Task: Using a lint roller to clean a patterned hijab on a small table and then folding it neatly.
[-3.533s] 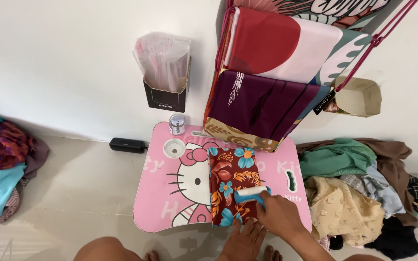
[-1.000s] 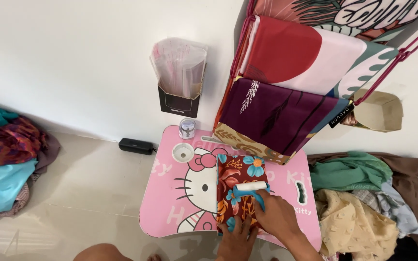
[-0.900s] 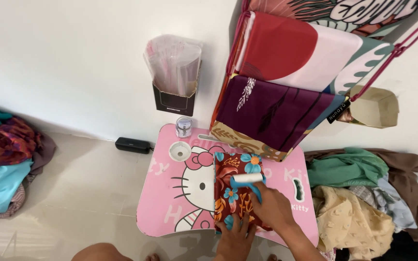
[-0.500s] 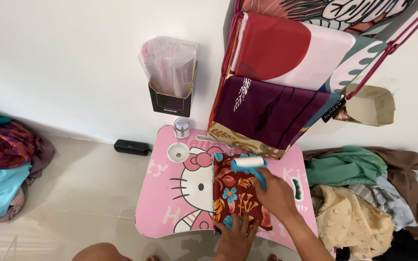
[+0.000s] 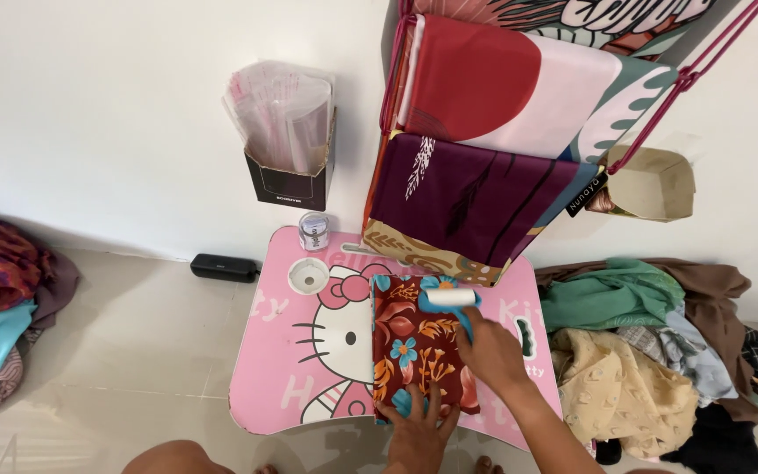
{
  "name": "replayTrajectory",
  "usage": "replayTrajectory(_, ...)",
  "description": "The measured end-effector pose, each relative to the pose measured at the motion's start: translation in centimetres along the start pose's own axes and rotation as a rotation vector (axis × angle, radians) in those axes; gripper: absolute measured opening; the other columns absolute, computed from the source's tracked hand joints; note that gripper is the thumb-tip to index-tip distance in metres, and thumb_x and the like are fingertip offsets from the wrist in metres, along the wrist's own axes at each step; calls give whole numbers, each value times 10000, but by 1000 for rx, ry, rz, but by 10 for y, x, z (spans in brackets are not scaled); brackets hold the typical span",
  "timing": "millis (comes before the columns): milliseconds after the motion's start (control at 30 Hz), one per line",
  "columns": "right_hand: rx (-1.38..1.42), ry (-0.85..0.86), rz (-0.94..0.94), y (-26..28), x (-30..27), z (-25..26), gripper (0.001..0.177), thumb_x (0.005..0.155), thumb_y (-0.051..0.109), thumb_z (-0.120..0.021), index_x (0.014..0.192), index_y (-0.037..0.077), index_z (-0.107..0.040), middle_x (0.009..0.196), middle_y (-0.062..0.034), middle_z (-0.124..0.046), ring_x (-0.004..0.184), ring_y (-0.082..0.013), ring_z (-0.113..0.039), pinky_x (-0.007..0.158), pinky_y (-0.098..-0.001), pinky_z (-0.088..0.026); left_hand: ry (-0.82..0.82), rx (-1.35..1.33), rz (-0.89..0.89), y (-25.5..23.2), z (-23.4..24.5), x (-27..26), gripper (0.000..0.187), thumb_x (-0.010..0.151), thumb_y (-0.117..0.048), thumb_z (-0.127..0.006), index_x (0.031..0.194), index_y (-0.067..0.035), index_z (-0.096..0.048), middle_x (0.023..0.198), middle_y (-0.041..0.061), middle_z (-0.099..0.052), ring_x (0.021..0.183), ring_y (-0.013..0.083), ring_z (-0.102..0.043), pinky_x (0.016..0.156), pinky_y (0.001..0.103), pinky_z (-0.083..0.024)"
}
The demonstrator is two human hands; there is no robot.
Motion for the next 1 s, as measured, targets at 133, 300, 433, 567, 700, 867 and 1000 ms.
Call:
replayTrajectory(133, 12, -14, 1, -1, 20, 1, 434, 959, 303, -587, 1336, 86, -577, 892, -163, -775, 753, -379, -751, 635, -480, -585, -2, 41, 38, -3, 12, -8, 656, 1048, -141, -472, 1641, -178, -193, 1685, 283, 26, 1453, 622, -27, 864, 976, -275)
replayTrajectory(300, 38, 4, 61, 25, -10, 25, 373, 905, 202, -595, 1270, 137, -636, 800, -114, -754, 605, -290, -720, 552, -422, -568, 30, 54, 26, -1, 20, -14, 707, 1027, -103, -530, 1645, -184, -196, 1682, 291, 8, 1447, 622, -54, 869, 935, -321)
replayTrajectory(433, 69, 134, 58, 60, -62, 17, 430, 890, 237, -587, 1318, 208, -597, 829, -102, -766, 606, -307, -735, 549, -451, -584, -66, 66, 2, 5, -27, 20, 540, 1040, -127, -505, 1550, -97, -330, 1674, 290, -69, 1411, 626, -96, 789, 929, -337)
replayTrajectory(567, 64, 197, 162, 86, -65, -2, 399, 934, 280, -577, 1293, 107, -603, 957, -125, -761, 738, -359, -733, 622, -479, -569, -219, 120, 92, 5, -18, 15, 558, 1030, -114, -469, 1505, 147, -337, 1520, 444, -229, 1335, 603, -256, 816, 919, -351)
replayTrajectory(700, 31, 151, 192, 95, -20, -10, 322, 937, 221, -573, 1217, 68, -620, 797, -101, -730, 593, -299, -700, 532, -431, -558, -16, 38, -10, 5, -1, -2, 524, 1048, -124, -482, 1551, -109, -337, 1664, 261, -84, 1488, 606, -2, 846, 945, -289)
replayTrajectory(867, 76, 159, 131, 109, 32, -2, 393, 936, 262, -578, 1318, 169, -607, 875, -115, -760, 740, -349, -727, 674, -499, -568, -65, 38, 2, 5, 3, -5, 719, 1004, -117, -550, 1642, -176, -224, 1678, 284, -24, 1433, 604, -79, 845, 936, -315)
replayTrajectory(1000, 23, 278, 107, 78, 43, 28, 487, 978, 291, -577, 1452, 191, -522, 1045, -86, -749, 873, -277, -733, 816, -451, -573, -284, 95, -37, 2, -32, 5, 607, 992, -130, -526, 1568, -72, -342, 1638, 363, -136, 1444, 593, -128, 866, 994, -194)
Point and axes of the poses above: each hand's wrist, its own x-axis towards the middle knuckle, its own z-axis out of the back of the hand, y = z × x, the point moved 3 cm from there along x, towards the middle knuckle
